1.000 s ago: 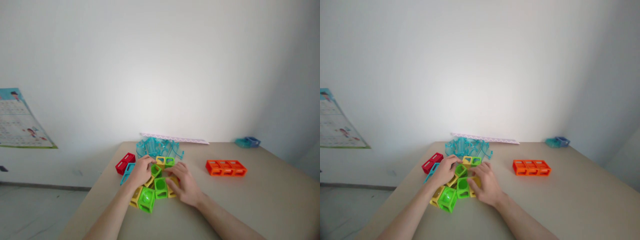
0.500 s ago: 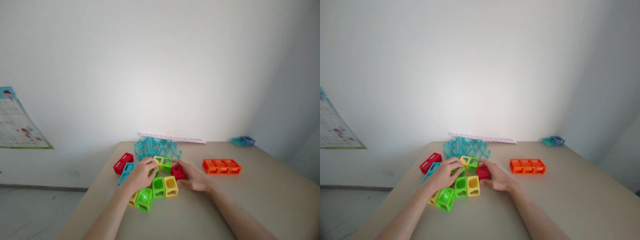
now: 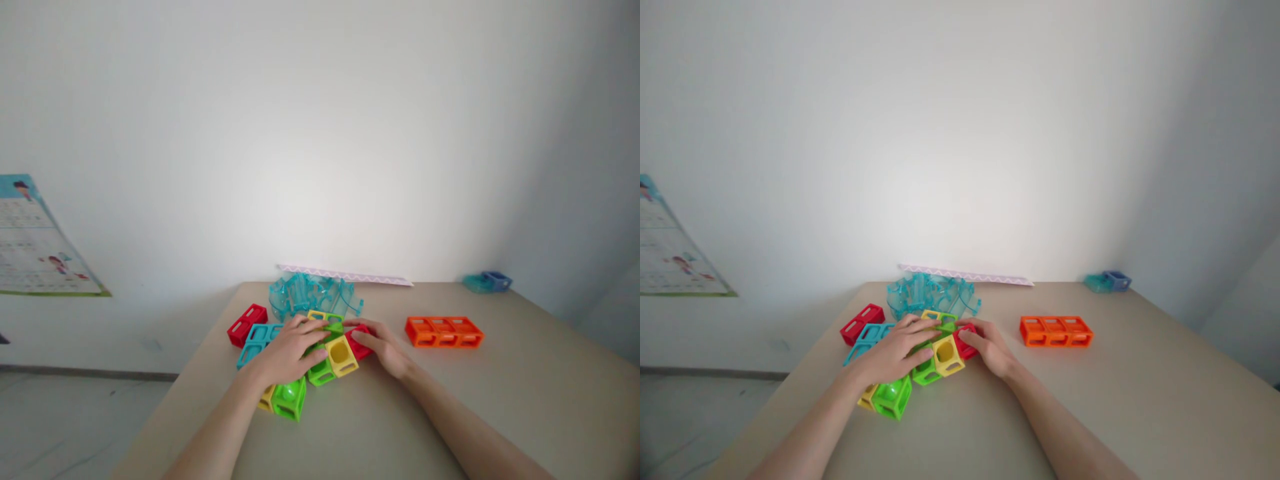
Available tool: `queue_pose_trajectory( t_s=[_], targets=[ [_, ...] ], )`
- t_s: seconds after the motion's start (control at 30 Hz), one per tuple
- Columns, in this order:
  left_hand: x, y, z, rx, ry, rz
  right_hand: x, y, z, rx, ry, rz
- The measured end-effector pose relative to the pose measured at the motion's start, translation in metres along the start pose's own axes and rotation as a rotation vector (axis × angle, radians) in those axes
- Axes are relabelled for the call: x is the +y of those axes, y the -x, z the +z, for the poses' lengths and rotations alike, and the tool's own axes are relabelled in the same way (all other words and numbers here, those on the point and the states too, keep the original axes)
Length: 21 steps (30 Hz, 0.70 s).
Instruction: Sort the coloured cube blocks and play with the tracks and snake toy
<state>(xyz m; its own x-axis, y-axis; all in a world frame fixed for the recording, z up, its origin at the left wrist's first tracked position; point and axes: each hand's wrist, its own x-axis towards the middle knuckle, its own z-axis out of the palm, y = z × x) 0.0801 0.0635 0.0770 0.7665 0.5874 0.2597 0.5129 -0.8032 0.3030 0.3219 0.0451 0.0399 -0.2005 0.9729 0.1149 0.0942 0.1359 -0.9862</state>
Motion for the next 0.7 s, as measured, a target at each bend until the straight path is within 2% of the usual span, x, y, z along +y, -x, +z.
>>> queue_pose_trajectory(
  t_s=[0.2,0.37,0.53,0.63,0.7],
  targets=[
    [-0.004,0.000,0.004,0.023,-0.012,0.007,0.000,0.001,0.010,0.232,-0.096,-0.058],
    [-0.007,0.001,0.006,0.041,-0.047,0.012,0.009,-0.004,0.017,0.321,-0.215,-0.038],
    [-0.005,0.002,0.009,0.034,-0.033,0.019,0.015,-0.011,0.015,0.480,-0.272,-0.032],
    [-0.009,0.001,0.006,0.143,0.060,0.012,0.008,-0.004,0.016,0.441,-0.208,-0.086],
    [-0.022,0.003,0.000,0.324,0.095,-0.099,0.001,0.003,0.020,0.364,-0.142,-0.146]
  ],
)
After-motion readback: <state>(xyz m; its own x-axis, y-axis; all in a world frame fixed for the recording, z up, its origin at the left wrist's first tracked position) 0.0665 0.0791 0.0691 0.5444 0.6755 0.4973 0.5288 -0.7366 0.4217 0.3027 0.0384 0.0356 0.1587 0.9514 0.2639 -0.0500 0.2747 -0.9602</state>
